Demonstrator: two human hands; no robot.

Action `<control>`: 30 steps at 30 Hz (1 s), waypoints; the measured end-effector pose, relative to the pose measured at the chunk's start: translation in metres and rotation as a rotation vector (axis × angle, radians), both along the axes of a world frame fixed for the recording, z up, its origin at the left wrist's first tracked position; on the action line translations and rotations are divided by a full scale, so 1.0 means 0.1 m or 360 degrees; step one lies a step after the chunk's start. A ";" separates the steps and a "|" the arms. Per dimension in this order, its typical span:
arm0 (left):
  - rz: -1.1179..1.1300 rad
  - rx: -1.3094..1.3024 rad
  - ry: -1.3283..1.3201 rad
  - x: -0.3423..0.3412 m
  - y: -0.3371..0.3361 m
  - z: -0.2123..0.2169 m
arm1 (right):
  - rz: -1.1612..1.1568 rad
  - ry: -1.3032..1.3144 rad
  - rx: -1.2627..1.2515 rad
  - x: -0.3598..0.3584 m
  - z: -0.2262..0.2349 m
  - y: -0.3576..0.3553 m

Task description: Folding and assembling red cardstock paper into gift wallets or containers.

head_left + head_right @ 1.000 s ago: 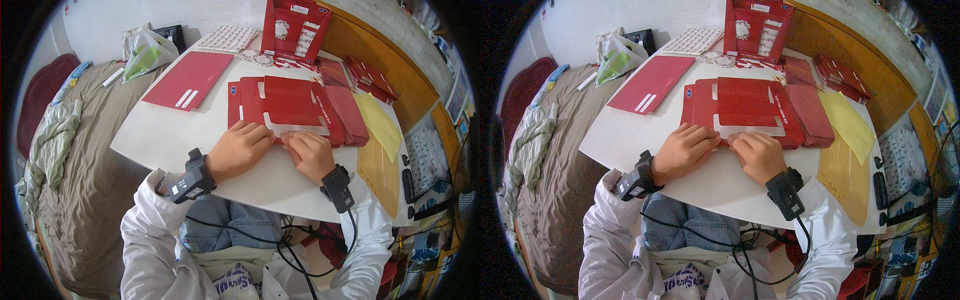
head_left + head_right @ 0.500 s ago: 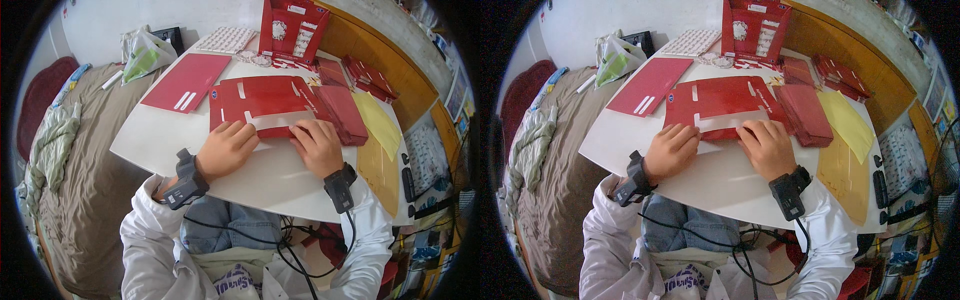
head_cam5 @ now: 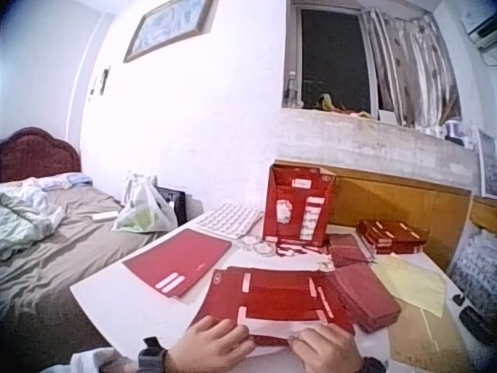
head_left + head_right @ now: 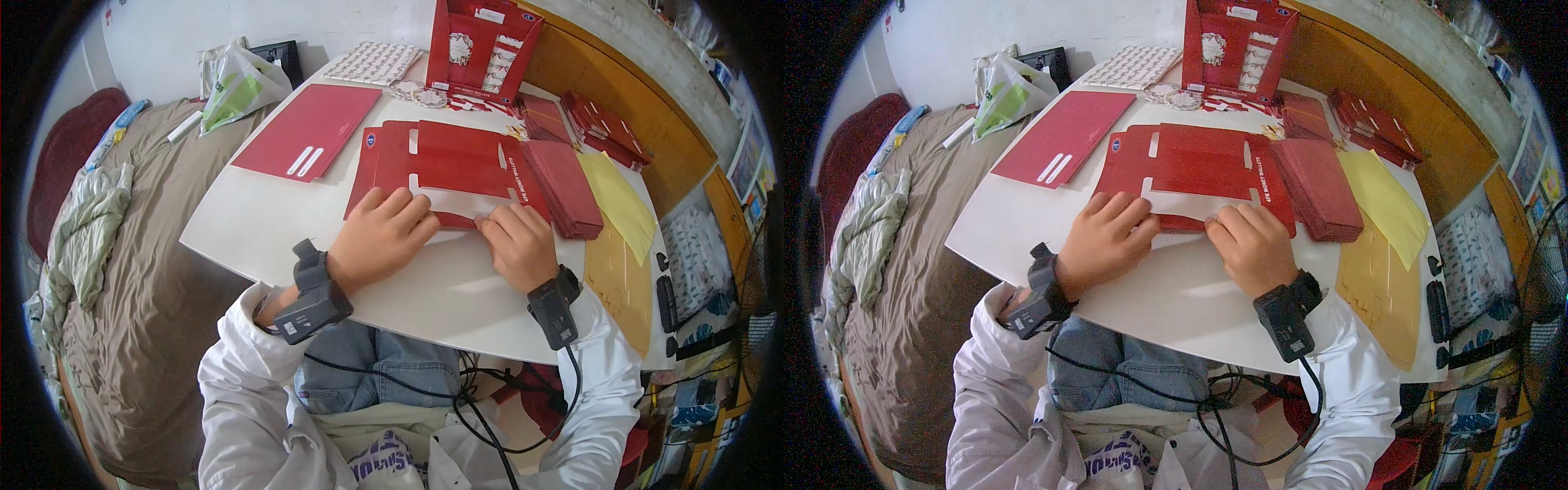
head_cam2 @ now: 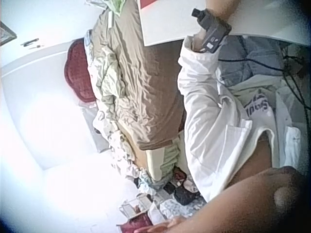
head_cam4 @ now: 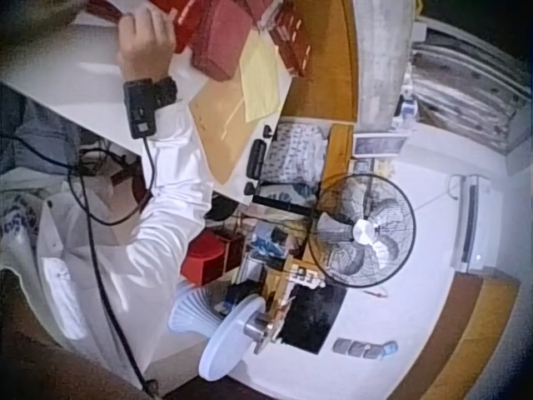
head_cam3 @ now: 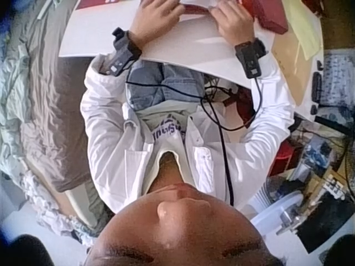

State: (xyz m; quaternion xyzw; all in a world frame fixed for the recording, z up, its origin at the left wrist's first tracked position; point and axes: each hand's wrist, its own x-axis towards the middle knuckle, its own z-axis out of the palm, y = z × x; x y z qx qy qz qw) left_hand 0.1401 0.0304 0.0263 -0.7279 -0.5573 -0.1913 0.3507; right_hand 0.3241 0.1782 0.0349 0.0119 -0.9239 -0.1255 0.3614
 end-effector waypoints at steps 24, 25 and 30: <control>0.0007 0.0028 -0.0094 0.02 0.13 0.01 | 0.0001 -0.0112 -0.0099 0.14 0.09 0.17; 0.0007 0.0026 -0.0096 0.05 0.15 -0.02 | -0.0010 -0.0093 -0.0072 0.13 0.08 0.17; -0.0172 -0.0026 0.0004 0.20 0.31 -0.05 | 0.0024 -0.0068 -0.0059 0.07 0.03 0.07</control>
